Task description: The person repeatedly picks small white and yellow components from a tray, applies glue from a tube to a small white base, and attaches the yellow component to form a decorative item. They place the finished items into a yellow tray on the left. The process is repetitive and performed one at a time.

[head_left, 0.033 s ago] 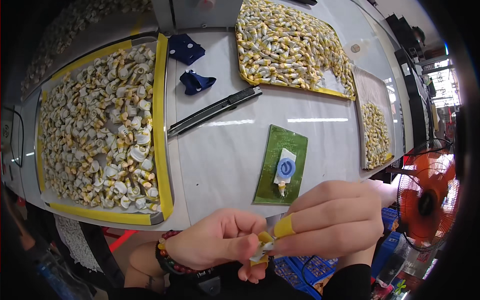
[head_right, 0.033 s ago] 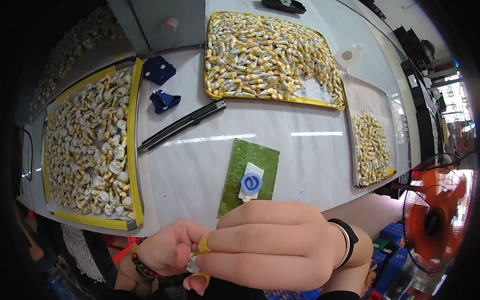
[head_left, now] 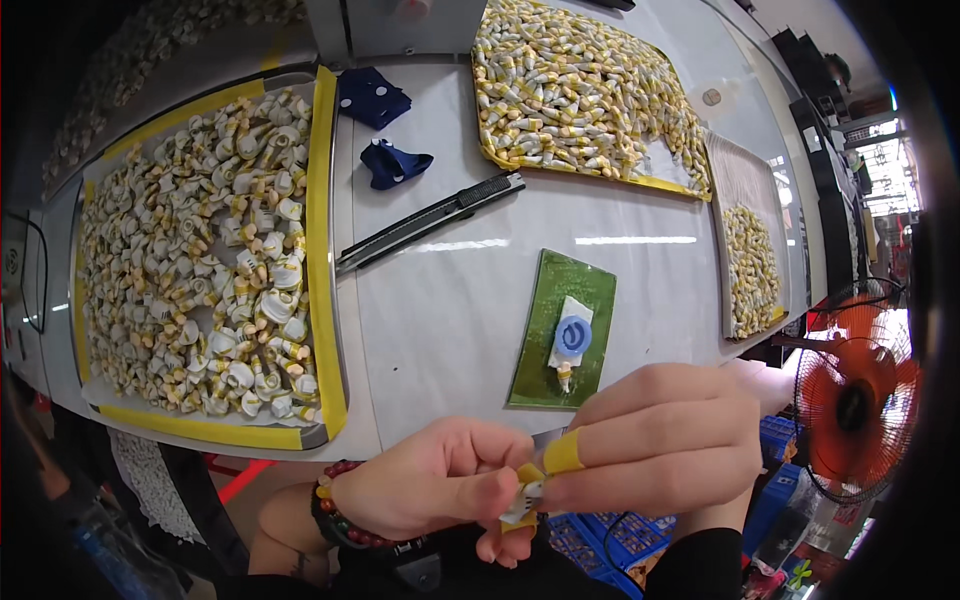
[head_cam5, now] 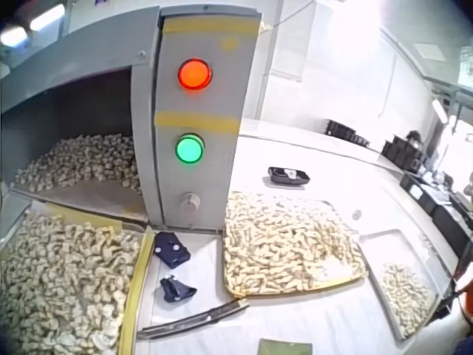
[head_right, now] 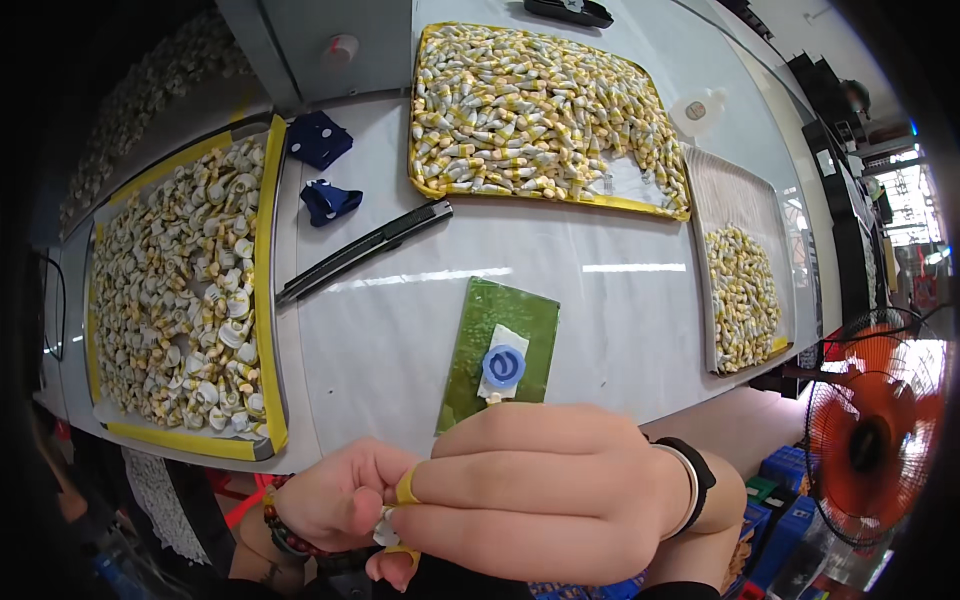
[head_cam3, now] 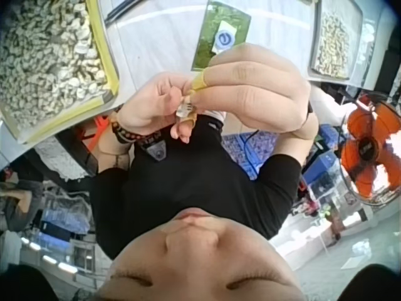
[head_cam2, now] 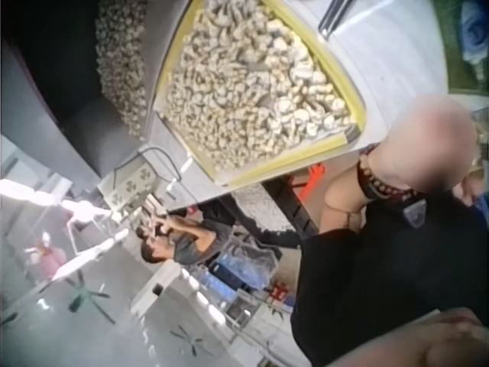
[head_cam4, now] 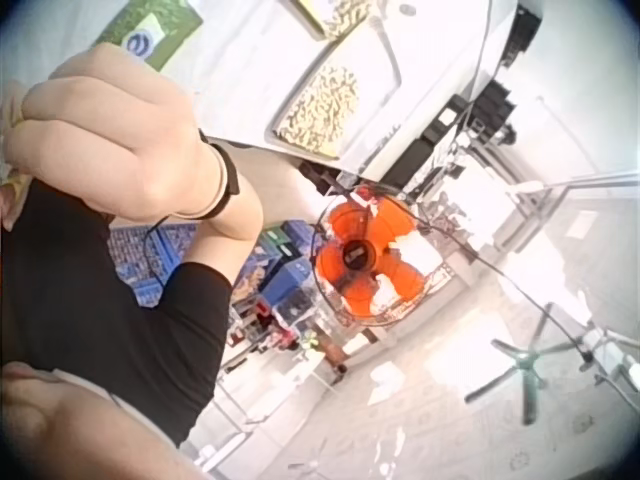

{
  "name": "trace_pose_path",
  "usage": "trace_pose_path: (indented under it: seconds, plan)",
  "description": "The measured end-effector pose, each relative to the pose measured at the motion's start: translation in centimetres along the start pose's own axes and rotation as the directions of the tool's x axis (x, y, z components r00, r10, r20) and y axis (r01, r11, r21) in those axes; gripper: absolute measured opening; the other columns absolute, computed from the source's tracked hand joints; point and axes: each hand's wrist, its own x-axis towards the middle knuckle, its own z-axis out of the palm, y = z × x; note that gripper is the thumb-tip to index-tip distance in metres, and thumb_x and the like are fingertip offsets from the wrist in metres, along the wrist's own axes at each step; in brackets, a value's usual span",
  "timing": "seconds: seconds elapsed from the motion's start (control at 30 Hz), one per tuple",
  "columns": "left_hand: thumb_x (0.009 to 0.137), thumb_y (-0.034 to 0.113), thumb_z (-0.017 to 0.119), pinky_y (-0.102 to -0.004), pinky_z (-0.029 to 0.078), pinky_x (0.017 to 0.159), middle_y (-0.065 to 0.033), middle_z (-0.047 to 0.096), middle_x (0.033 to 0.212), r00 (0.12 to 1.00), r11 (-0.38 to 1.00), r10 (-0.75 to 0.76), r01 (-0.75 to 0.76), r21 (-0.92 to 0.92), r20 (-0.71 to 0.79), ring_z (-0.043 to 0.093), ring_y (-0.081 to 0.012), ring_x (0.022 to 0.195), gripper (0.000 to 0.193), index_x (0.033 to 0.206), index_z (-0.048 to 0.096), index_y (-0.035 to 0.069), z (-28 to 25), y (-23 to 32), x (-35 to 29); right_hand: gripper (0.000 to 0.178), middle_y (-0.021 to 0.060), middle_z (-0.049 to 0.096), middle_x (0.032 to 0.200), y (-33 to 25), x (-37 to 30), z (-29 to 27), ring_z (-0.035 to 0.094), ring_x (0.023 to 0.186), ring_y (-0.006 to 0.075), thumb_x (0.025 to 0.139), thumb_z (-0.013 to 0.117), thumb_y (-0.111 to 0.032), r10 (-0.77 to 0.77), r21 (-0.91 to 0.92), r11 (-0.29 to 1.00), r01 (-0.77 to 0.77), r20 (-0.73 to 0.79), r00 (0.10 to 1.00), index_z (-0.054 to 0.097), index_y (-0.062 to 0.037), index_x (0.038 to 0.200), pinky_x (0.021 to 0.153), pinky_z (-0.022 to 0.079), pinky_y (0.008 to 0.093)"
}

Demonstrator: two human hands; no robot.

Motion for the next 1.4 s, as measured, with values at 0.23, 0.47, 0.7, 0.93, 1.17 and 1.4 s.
trace_pose_path:
  seconds: [0.23,0.47,0.7,0.93,1.17,1.4]
  plan:
    - [0.090,0.035,0.057,-0.0186,0.047,0.063,-0.0055,0.061,0.083,0.998,0.999,-0.023,0.025,-0.041,0.051,0.061,-0.0107,0.074,0.035,0.098,0.051,0.002,0.3,0.1,0.2,0.006,0.0053,0.066,0.076,-1.1,0.4,-0.1,0.062,0.063,0.0154,0.069,0.065,-0.004,0.062,-0.043,0.997,-0.059,0.085,0.994,0.070,-0.0049,0.072,0.054,0.051,0.0221]
    - [0.090,0.035,0.056,-0.0184,0.046,0.062,-0.0043,0.060,0.084,0.998,1.000,0.017,-0.017,0.005,0.059,0.060,-0.0099,0.074,0.033,0.098,0.051,0.003,-0.1,-0.9,0.6,0.007,0.0068,0.067,0.077,-1.0,0.5,0.3,0.062,0.065,0.0158,0.066,0.067,-0.001,0.080,-0.021,0.997,-0.079,0.055,0.995,0.069,-0.0035,0.072,0.056,0.051,0.0221]
    - [0.091,0.035,0.055,-0.0171,0.045,0.061,-0.0041,0.060,0.084,0.998,1.000,0.013,-0.013,-0.001,0.058,0.060,-0.0088,0.074,0.034,0.098,0.051,0.002,0.0,-0.9,0.7,0.008,0.0100,0.066,0.078,-1.1,1.0,-0.7,0.063,0.067,0.0187,0.071,0.063,-0.006,0.036,-0.015,0.999,-0.035,0.131,0.991,0.069,-0.0008,0.074,0.058,0.052,0.0231]
    - [0.091,0.035,0.055,-0.0166,0.045,0.060,-0.0036,0.059,0.084,0.999,0.999,0.011,-0.009,-0.031,0.044,0.060,-0.0079,0.073,0.034,0.101,0.050,0.002,0.0,-1.0,0.9,0.009,0.0095,0.067,0.078,-1.3,0.3,0.0,0.063,0.066,0.0186,0.070,0.063,-0.006,0.109,-0.026,0.994,-0.108,0.040,0.993,0.069,-0.0013,0.075,0.057,0.052,0.0234]
    - [0.091,0.035,0.054,-0.0167,0.045,0.061,-0.0038,0.058,0.084,0.999,0.999,0.006,-0.003,-0.046,0.054,0.059,-0.0071,0.073,0.035,0.101,0.050,0.002,-0.1,-1.2,1.0,0.009,0.0092,0.067,0.078,0.0,-0.2,-0.1,0.063,0.067,0.0186,0.070,0.065,-0.006,-0.060,-0.017,0.998,0.060,0.019,0.998,0.069,-0.0015,0.076,0.057,0.052,0.0234]
    - [0.091,0.035,0.054,-0.0166,0.045,0.061,-0.0041,0.058,0.084,0.999,0.999,-0.002,0.004,-0.044,0.050,0.059,-0.0069,0.072,0.036,0.102,0.050,0.001,0.0,-1.1,1.1,0.010,0.0087,0.066,0.080,-0.1,-0.3,-0.2,0.063,0.068,0.0185,0.070,0.065,-0.006,-0.048,-0.031,0.998,0.049,0.025,0.999,0.069,-0.0017,0.078,0.058,0.052,0.0237]
